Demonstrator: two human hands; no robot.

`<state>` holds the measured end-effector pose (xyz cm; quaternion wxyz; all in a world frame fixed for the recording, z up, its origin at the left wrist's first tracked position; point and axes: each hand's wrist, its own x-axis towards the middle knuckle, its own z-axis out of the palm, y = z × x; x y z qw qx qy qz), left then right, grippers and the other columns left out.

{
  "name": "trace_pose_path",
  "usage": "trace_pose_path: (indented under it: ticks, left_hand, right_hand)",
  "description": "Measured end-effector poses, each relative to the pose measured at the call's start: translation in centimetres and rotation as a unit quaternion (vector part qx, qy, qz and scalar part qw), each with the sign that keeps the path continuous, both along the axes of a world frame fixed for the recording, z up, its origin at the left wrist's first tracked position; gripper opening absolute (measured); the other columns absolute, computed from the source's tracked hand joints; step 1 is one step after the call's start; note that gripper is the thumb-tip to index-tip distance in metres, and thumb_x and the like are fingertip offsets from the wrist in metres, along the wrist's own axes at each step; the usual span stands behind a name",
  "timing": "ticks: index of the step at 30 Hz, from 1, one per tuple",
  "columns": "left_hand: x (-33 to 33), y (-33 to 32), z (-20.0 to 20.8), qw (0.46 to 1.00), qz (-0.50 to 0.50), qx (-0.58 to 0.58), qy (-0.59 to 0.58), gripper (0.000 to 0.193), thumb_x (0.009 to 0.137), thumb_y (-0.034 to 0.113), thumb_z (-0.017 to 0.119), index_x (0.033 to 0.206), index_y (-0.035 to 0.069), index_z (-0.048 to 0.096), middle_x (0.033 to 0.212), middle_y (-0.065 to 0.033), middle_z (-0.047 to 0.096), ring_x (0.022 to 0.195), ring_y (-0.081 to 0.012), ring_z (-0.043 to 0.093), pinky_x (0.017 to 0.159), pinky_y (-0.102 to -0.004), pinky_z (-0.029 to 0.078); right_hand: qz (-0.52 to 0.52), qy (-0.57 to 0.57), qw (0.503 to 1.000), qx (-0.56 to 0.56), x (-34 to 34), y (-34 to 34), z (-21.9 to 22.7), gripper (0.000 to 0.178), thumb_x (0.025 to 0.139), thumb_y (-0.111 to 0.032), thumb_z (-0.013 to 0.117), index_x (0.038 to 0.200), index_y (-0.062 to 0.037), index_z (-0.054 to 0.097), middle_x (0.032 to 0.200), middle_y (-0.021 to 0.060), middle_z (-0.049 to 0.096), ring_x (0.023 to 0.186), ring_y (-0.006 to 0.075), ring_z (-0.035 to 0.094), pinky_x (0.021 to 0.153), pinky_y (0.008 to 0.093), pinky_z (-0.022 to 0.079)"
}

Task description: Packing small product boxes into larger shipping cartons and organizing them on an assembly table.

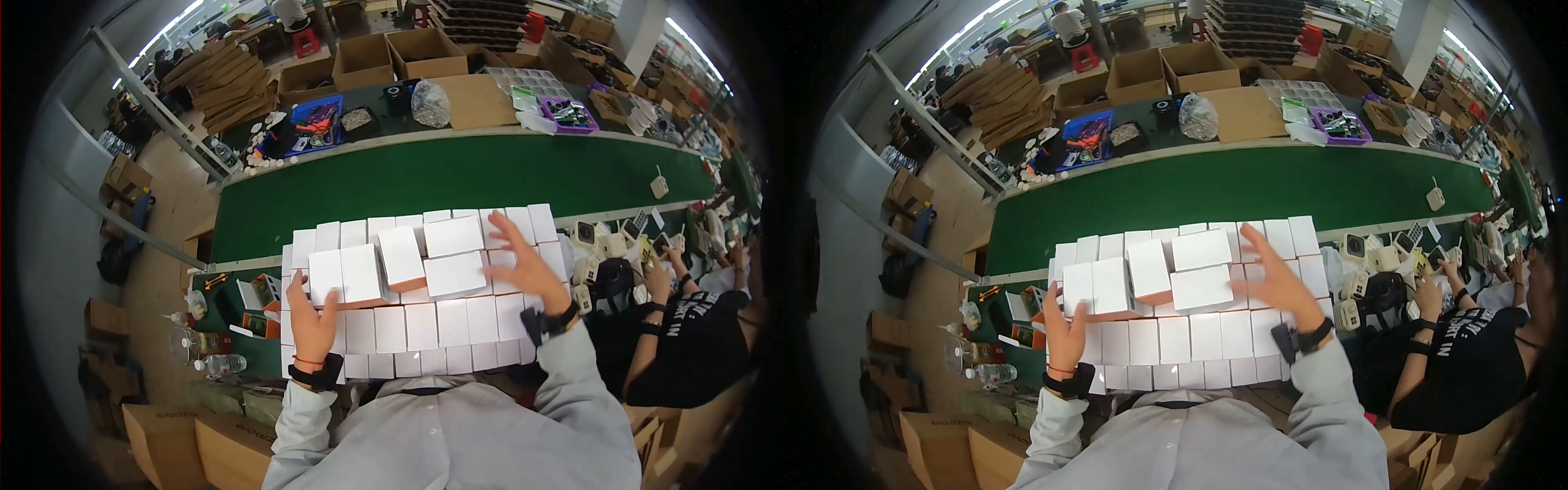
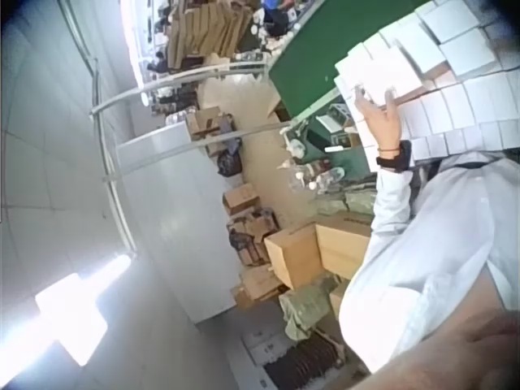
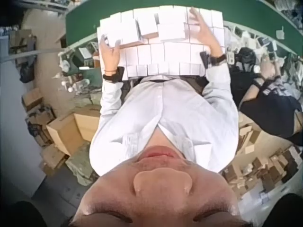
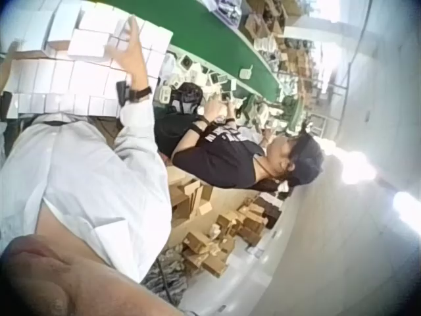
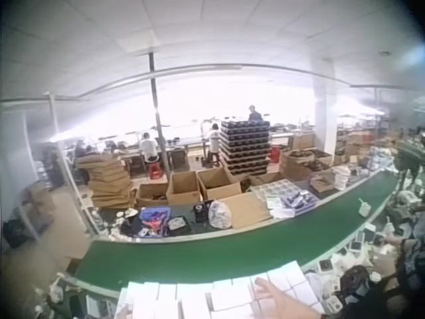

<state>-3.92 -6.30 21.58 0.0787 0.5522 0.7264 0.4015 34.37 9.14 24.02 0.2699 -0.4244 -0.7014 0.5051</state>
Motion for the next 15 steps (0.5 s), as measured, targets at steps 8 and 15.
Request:
trace_pose_path:
  ticks: [8, 15]
  left_hand:
    - [1.1, -1.2, -1.3, 0.988, 0.03, 0.033, -0.146, 0.061, 0.098, 0.016, 0.062, 0.151, -0.001, 0.037, 0.147, -0.0205, 0.045, 0.125, -0.0318, 0.054, 0.095, -0.04, 0.051]
    - [0.6, -3.2, -3.0, 0.986, 0.055, 0.004, -0.159, 0.054, 0.101, 0.015, 0.055, 0.151, 0.003, 0.038, 0.149, -0.0189, 0.046, 0.131, -0.03, 0.052, 0.105, -0.0423, 0.046]
  right_hand:
    - [0.104, -0.025, 0.987, 0.123, -1.7, 4.6, -3.7, 0.097, 0.072, 0.0, 0.081, 0.156, -0.0043, 0.033, 0.151, 0.0183, 0.049, 0.141, 0.0329, 0.046, 0.118, 0.0388, 0.035]
    - [0.049, 0.041, 0.998, 0.014, 0.0, 4.6, -4.6, 0.072, 0.075, -0.002, 0.08, 0.14, -0.0043, 0.047, 0.136, 0.0138, 0.059, 0.132, 0.0272, 0.055, 0.113, 0.0406, 0.043]
